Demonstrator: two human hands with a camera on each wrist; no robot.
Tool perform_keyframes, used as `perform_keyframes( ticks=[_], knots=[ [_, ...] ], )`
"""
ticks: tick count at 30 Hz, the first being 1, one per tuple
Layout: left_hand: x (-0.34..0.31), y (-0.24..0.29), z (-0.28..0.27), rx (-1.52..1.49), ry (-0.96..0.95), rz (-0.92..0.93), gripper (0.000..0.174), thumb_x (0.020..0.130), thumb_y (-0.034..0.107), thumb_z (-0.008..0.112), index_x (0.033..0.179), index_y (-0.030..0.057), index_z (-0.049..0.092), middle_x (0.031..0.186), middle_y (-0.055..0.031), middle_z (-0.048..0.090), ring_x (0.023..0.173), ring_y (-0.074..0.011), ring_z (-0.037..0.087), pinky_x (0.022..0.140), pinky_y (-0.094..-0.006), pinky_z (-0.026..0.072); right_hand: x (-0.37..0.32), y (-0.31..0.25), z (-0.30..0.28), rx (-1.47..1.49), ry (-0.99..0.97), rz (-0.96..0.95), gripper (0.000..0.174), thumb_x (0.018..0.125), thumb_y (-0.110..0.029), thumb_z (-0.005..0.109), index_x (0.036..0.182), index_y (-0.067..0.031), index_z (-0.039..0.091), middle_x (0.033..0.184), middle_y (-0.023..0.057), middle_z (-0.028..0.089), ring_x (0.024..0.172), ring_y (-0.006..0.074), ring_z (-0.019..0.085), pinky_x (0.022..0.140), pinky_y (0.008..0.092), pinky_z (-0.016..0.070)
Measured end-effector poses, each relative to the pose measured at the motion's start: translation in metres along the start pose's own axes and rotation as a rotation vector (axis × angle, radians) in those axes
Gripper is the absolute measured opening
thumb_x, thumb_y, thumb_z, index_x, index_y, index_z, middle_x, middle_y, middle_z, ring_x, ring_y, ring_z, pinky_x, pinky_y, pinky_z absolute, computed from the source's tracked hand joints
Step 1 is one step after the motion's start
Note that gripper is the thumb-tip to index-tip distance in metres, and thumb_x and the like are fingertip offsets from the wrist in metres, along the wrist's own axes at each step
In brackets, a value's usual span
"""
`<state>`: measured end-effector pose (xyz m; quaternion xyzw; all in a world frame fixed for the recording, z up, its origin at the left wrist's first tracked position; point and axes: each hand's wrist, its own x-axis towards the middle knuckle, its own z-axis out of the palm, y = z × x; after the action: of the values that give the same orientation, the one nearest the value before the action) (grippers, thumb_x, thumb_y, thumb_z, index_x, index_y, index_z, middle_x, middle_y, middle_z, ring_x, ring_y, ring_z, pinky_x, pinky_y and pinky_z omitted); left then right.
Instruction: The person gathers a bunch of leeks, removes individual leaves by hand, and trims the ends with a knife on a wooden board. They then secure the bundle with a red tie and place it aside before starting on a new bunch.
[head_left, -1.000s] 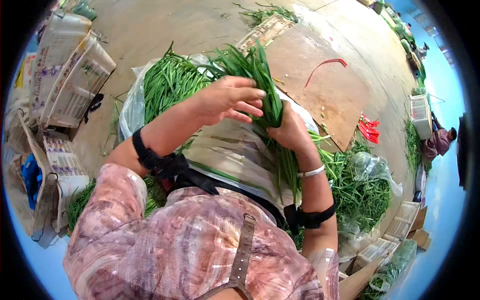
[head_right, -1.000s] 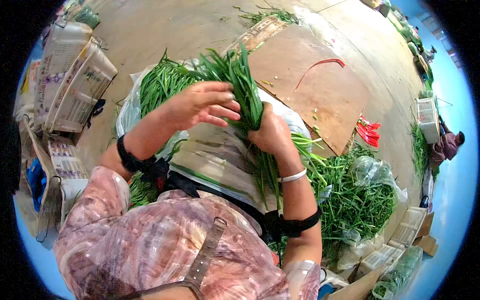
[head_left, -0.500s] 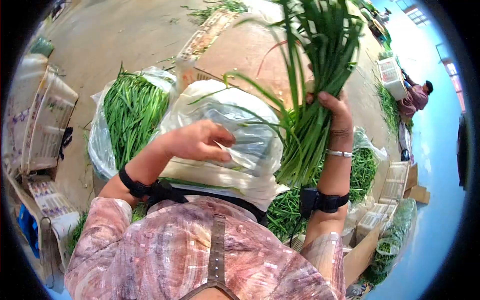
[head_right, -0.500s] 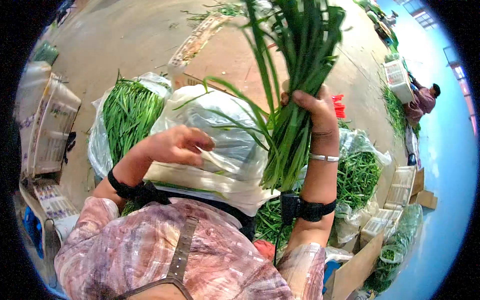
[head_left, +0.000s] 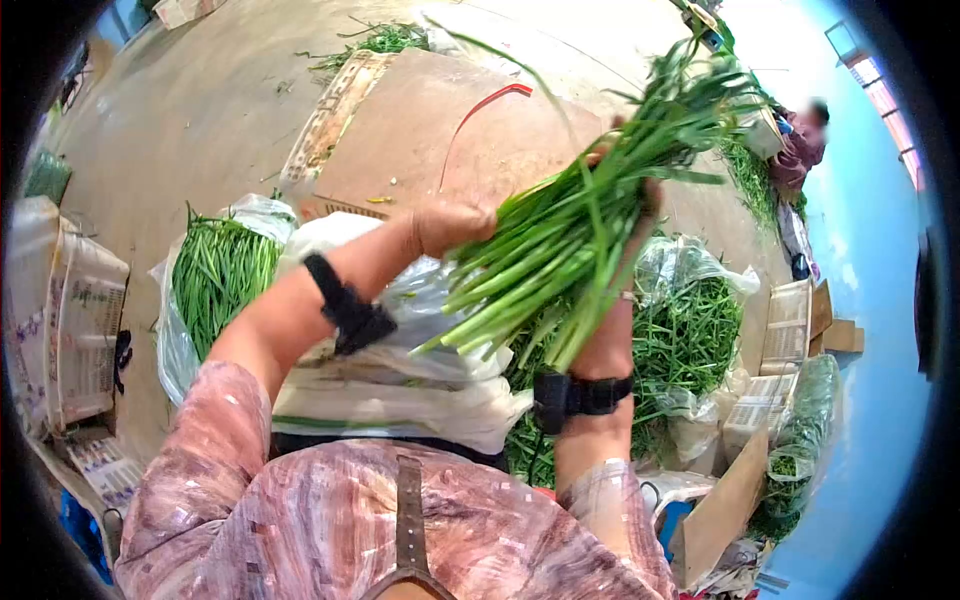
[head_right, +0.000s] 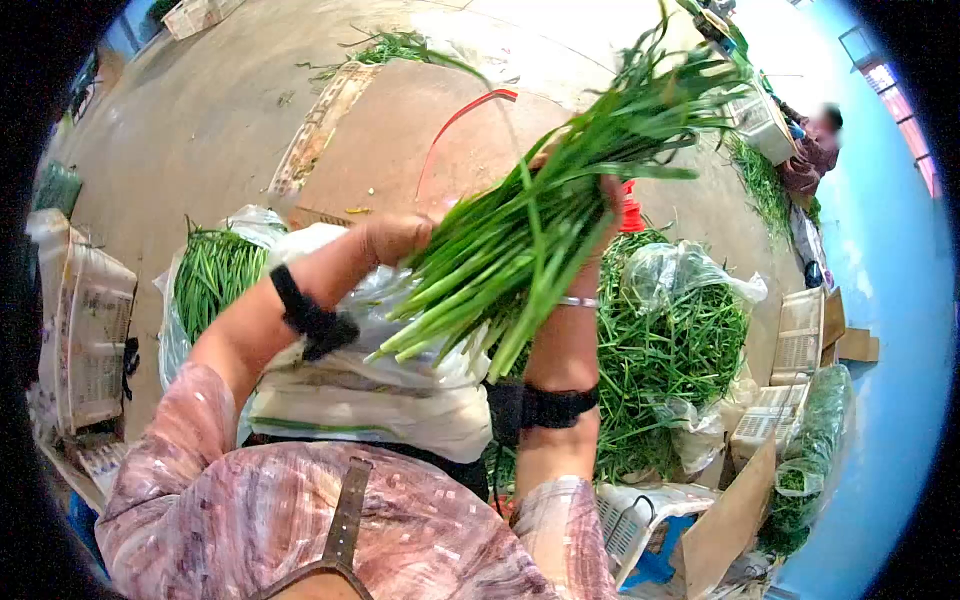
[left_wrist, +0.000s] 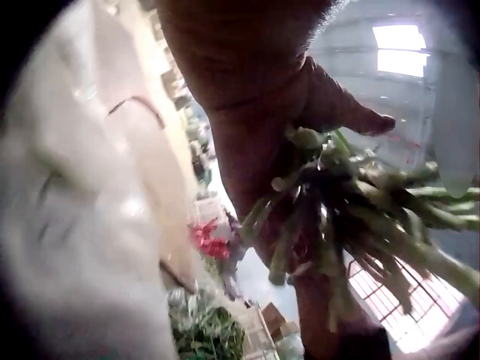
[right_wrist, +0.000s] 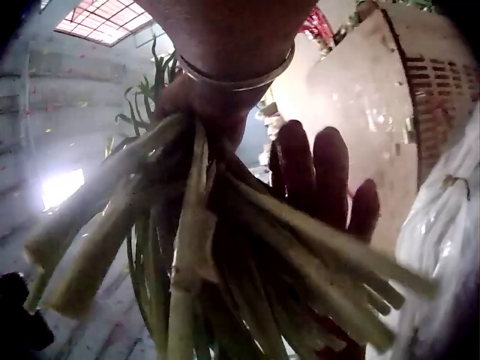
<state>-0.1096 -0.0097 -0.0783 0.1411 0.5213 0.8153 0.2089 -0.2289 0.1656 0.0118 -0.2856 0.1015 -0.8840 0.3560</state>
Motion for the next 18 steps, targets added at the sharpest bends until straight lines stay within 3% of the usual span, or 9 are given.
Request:
perform_keyframes(
  ticks=[1,3,4,5,7,9,12,14,18],
  knots=[
    [-0.001,-0.003,0.018,-0.313,0.023,-0.109,0.065,0.078,0.043,0.063,0.124,0.0009,0.046,0.116,-0.0141,0.057,0.099,-0.0197,0.059,0.084,-0.0355,0.0488,0.000,0.002,-0.021,-0.095,-0.003,0.035,0.064,0.074,-0.026,0.062,0.129,-0.0033,0.039,0.112,0.0118,0.050,0.101,0.0222,0.049,0.089,0.0382,0.0409],
    [-0.008,-0.007,0.054,-0.765,-0.043,0.031,0.057,0.080,0.035,0.064,0.123,0.0017,0.047,0.112,-0.0165,0.059,0.095,-0.0241,0.061,0.084,-0.0381,0.0505,-0.008,0.020,-0.035,-0.238,0.399,0.106,0.060,0.075,-0.026,0.063,0.128,-0.0051,0.041,0.114,0.0135,0.050,0.103,0.0232,0.049,0.090,0.0386,0.0416],
    [-0.004,-0.023,0.055,-0.932,-0.003,-0.008,0.053,0.079,0.035,0.065,0.119,0.0022,0.050,0.108,-0.0154,0.060,0.093,-0.0247,0.062,0.084,-0.0391,0.0507,-0.009,0.020,-0.113,-0.937,0.548,-0.045,0.057,0.077,-0.026,0.062,0.126,-0.0039,0.044,0.114,0.0143,0.052,0.102,0.0248,0.052,0.090,0.0366,0.0422],
    [0.000,-0.037,0.053,-1.098,0.040,-0.045,0.050,0.078,0.035,0.066,0.115,0.0027,0.054,0.105,-0.0143,0.062,0.091,-0.0253,0.063,0.084,-0.0401,0.0508,-0.008,0.023,-0.107,-0.935,0.555,-0.036,0.057,0.077,-0.026,0.062,0.126,-0.0039,0.044,0.114,0.0143,0.052,0.102,0.0248,0.052,0.090,0.0366,0.0422],
    [0.006,-0.033,0.062,-1.227,0.108,-0.004,0.048,0.079,0.032,0.066,0.114,0.0029,0.054,0.106,-0.0151,0.062,0.095,-0.0265,0.062,0.085,-0.0432,0.0497,-0.007,0.034,-0.078,-0.945,0.989,0.545,0.047,0.086,-0.029,0.054,0.118,0.0053,0.047,0.107,0.0176,0.056,0.096,0.0262,0.057,0.082,0.0381,0.0470],
    [0.008,-0.041,0.063,-1.316,0.153,0.015,0.051,0.078,0.031,0.067,0.117,0.0028,0.052,0.110,-0.0164,0.060,0.099,-0.0295,0.060,0.090,-0.0477,0.0457,-0.011,0.025,-0.081,-0.930,0.760,0.574,0.056,0.086,-0.039,0.054,0.122,0.0031,0.045,0.109,0.0159,0.057,0.091,0.0246,0.060,0.078,0.0395,0.0510],
    [0.020,-0.031,0.076,-1.296,0.218,0.098,0.065,0.075,0.036,0.069,0.125,0.0022,0.045,0.123,-0.0203,0.050,0.112,-0.0394,0.048,0.095,-0.0552,0.0373,-0.009,0.021,-0.073,-0.904,0.784,0.544,0.052,0.088,-0.037,0.052,0.120,0.0029,0.046,0.108,0.0143,0.057,0.090,0.0241,0.060,0.077,0.0369,0.0515],
    [0.025,-0.032,0.077,-1.261,0.103,0.110,0.071,0.074,0.037,0.069,0.129,0.0013,0.040,0.124,-0.0210,0.049,0.112,-0.0389,0.049,0.093,-0.0540,0.0402,-0.013,0.023,-0.076,-0.664,0.813,0.423,0.049,0.090,-0.036,0.050,0.120,0.0023,0.047,0.107,0.0130,0.058,0.088,0.0238,0.060,0.076,0.0361,0.0516],
    [0.025,-0.043,0.069,-1.346,0.043,0.061,0.064,0.079,0.031,0.067,0.126,-0.0029,0.040,0.118,-0.0259,0.050,0.099,-0.0338,0.059,0.077,-0.0444,0.0540,-0.023,0.019,-0.078,-0.824,0.821,0.478,0.055,0.090,-0.044,0.046,0.119,0.0017,0.046,0.104,0.0169,0.058,0.082,0.0284,0.062,0.069,0.0401,0.0540]
  ],
)
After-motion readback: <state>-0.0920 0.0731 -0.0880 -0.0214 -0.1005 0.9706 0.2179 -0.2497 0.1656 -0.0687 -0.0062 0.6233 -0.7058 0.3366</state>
